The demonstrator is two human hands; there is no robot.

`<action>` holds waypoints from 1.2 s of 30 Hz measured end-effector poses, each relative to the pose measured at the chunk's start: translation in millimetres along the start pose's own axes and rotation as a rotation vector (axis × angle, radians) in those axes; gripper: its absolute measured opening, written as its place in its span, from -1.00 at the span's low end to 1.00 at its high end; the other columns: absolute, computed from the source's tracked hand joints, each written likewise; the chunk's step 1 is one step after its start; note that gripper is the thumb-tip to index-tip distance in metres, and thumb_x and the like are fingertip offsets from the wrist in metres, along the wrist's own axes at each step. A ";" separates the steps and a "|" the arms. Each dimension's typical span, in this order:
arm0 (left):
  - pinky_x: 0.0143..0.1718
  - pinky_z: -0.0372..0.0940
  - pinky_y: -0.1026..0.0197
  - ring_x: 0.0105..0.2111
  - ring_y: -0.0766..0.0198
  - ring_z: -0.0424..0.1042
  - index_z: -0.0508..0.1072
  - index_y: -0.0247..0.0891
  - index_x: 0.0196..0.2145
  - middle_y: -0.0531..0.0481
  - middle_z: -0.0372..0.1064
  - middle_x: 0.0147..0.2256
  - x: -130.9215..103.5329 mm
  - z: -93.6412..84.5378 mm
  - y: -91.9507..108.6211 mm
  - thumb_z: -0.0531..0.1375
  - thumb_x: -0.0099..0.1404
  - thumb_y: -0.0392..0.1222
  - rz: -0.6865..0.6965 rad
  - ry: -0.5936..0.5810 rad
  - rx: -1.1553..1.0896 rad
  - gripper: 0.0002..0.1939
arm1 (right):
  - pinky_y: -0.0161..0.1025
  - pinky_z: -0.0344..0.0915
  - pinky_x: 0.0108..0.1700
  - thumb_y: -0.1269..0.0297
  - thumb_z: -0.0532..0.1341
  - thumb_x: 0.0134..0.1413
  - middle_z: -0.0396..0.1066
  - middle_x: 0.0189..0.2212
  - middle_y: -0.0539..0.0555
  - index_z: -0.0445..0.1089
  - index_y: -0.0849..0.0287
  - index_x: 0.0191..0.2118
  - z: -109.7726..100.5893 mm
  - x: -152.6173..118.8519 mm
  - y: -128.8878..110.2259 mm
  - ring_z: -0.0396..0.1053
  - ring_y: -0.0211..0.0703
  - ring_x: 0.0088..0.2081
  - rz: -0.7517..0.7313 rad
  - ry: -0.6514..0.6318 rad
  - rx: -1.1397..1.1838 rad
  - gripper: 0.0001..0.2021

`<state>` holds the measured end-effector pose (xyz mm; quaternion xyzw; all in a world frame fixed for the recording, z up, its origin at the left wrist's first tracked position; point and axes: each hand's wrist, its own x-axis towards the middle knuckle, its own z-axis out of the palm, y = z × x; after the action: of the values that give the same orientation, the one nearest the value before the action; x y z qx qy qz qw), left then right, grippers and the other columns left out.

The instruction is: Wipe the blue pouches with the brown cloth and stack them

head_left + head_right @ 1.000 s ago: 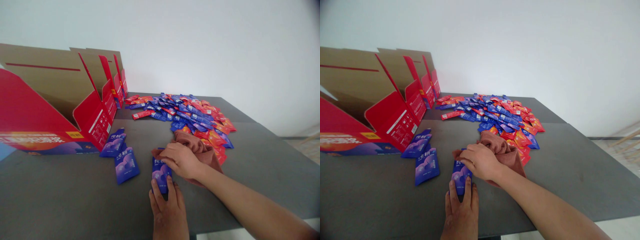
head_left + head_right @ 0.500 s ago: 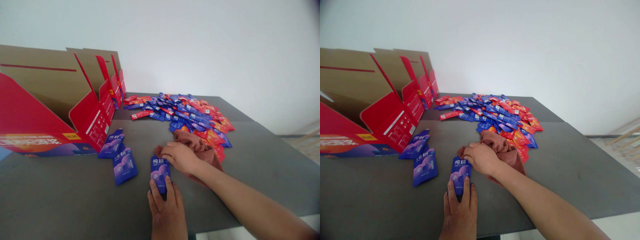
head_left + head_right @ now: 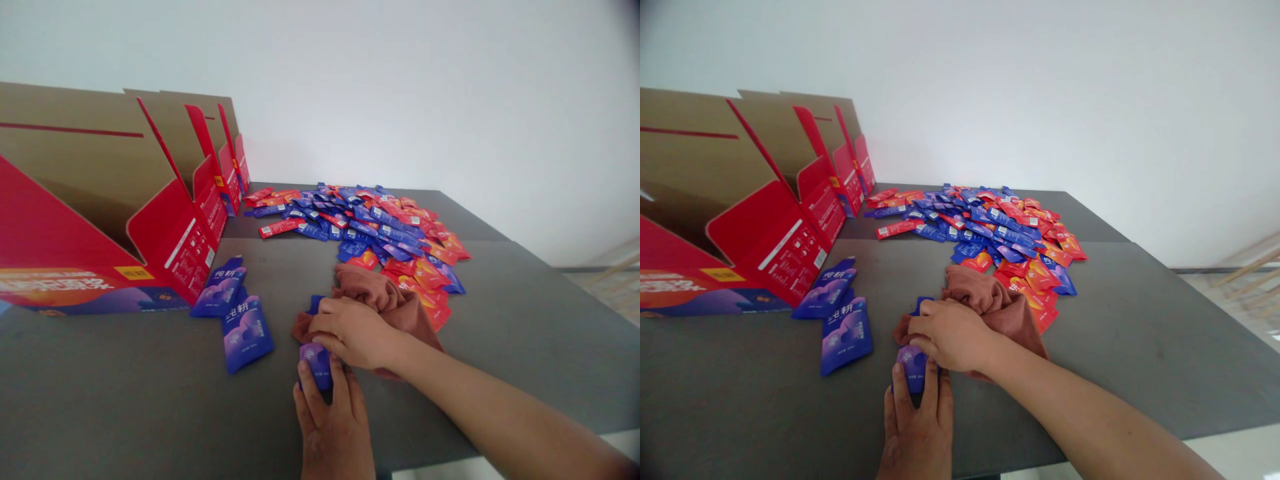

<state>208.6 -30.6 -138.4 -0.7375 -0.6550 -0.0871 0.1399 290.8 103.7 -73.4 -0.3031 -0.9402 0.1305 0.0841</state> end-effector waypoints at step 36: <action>-0.01 0.32 -0.29 0.11 -0.37 0.13 0.46 -0.14 -0.03 -0.02 0.27 0.08 -0.6 1.4 1.7 0.14 0.11 -0.47 -0.040 -0.024 -0.052 -0.53 | -0.24 0.10 -0.19 0.32 0.08 0.21 0.33 -0.32 0.05 0.41 0.13 -0.17 -2.2 -5.0 0.8 0.26 -0.18 -0.26 -0.124 0.048 0.053 -0.82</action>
<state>210.1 -30.9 -140.0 -0.7287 -0.6686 -0.0981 0.1108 295.8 101.8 -72.0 -0.2450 -0.9511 0.1423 0.1227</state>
